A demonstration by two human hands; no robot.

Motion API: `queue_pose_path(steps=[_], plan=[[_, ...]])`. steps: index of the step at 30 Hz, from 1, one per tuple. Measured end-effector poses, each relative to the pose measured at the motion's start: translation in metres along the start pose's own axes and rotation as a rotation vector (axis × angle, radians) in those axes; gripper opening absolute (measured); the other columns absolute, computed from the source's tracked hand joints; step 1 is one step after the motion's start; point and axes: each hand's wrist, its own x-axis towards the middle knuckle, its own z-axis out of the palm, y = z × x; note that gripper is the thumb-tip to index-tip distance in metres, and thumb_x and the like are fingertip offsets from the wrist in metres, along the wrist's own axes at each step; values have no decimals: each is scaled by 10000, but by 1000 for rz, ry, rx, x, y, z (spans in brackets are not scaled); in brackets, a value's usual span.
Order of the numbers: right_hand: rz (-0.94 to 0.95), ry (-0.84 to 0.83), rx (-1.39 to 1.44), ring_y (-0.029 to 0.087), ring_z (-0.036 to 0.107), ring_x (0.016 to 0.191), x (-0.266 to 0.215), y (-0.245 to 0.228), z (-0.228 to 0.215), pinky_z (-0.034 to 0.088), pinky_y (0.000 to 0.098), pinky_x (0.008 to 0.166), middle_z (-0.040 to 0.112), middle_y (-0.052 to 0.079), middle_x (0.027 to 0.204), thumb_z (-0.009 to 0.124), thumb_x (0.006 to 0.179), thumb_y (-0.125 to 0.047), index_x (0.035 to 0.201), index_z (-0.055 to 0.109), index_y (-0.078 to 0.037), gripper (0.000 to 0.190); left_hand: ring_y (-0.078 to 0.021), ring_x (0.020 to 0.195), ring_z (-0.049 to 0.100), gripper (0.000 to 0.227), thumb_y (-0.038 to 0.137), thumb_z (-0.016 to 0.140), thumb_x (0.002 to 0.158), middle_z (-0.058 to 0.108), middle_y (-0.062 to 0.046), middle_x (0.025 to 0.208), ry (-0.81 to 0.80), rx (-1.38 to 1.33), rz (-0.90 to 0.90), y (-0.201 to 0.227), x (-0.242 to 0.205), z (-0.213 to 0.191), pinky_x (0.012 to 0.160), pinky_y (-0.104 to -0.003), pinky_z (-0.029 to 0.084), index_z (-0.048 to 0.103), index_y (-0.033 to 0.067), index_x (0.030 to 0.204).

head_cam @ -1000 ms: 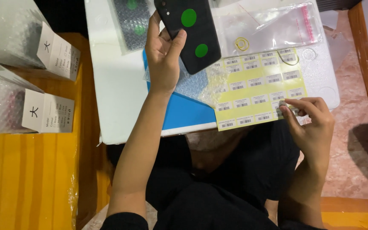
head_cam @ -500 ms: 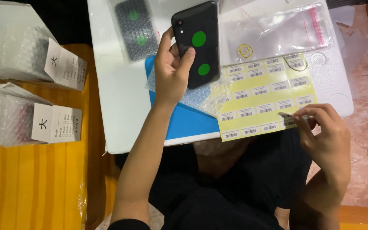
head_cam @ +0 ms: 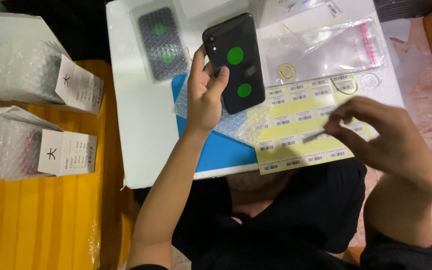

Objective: The person removes a phone screen from a plastic sleeve, applies several barcode stickers to its back, and then slides the screen into a bubble wrap sleeve.

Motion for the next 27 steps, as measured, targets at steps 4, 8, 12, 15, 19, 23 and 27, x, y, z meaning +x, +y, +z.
queue_pose_path(steps=[4, 8, 12, 15, 19, 23, 27], plan=[[-82, -117, 0, 153, 720, 772, 94, -11, 6, 594, 281, 725, 781, 28, 938, 755, 935, -80, 981, 721, -72, 58, -266, 1351, 582, 471, 123, 566, 1073, 632, -149, 1416, 3, -25, 16, -2, 2, -4, 1196, -380, 463, 436, 96, 1525], [-168, -200, 169, 136, 654, 723, 148, 0, 24, 498, 260, 575, 737, 52, 877, 721, 1005, -108, 1028, 728, -34, 77, -294, 1370, 577, 478, 128, 548, 1074, 625, -181, 1430, 0, -48, 21, -2, 4, -4, 1213, -400, 446, 420, 95, 1533], [29, -148, 280, 128, 743, 871, 156, 12, 42, 557, 247, 733, 776, 60, 926, 752, 988, -208, 1024, 739, -62, 151, -283, 1294, 608, 489, 140, 551, 1053, 638, -194, 1384, 41, -73, -31, -5, 5, -4, 1120, -388, 502, 421, 79, 1520], [-72, -88, 302, 133, 742, 888, 151, 21, 44, 553, 240, 737, 775, 88, 956, 750, 1012, -154, 1062, 732, -41, 125, -284, 1342, 594, 475, 145, 551, 1073, 629, -196, 1417, 27, -51, -2, -7, 5, -1, 1180, -386, 470, 418, 79, 1525], [-110, -49, 350, 165, 741, 911, 146, 27, 55, 589, 249, 776, 757, 106, 966, 749, 1016, -96, 1059, 715, -9, 103, -282, 1356, 585, 506, 156, 562, 1071, 610, -199, 1438, 37, -54, -3, -8, 2, -3, 1182, -382, 474, 397, 73, 1542], [-131, 51, 299, 70, 556, 675, 143, 28, 64, 417, 206, 592, 742, 55, 896, 781, 1032, -125, 1051, 735, -35, 102, -291, 1353, 583, 531, 160, 569, 1064, 609, -204, 1441, 44, -71, -7, -7, 1, -4, 1161, -389, 489, 385, 82, 1557], [-176, 101, 252, 92, 589, 685, 145, 33, 70, 444, 223, 579, 746, 67, 917, 788, 1019, -121, 1020, 739, -27, 105, -272, 1340, 586, 516, 155, 559, 1062, 607, -174, 1433, 47, -6, 23, -5, 1, -3, 1177, -376, 465, 400, 78, 1547]])
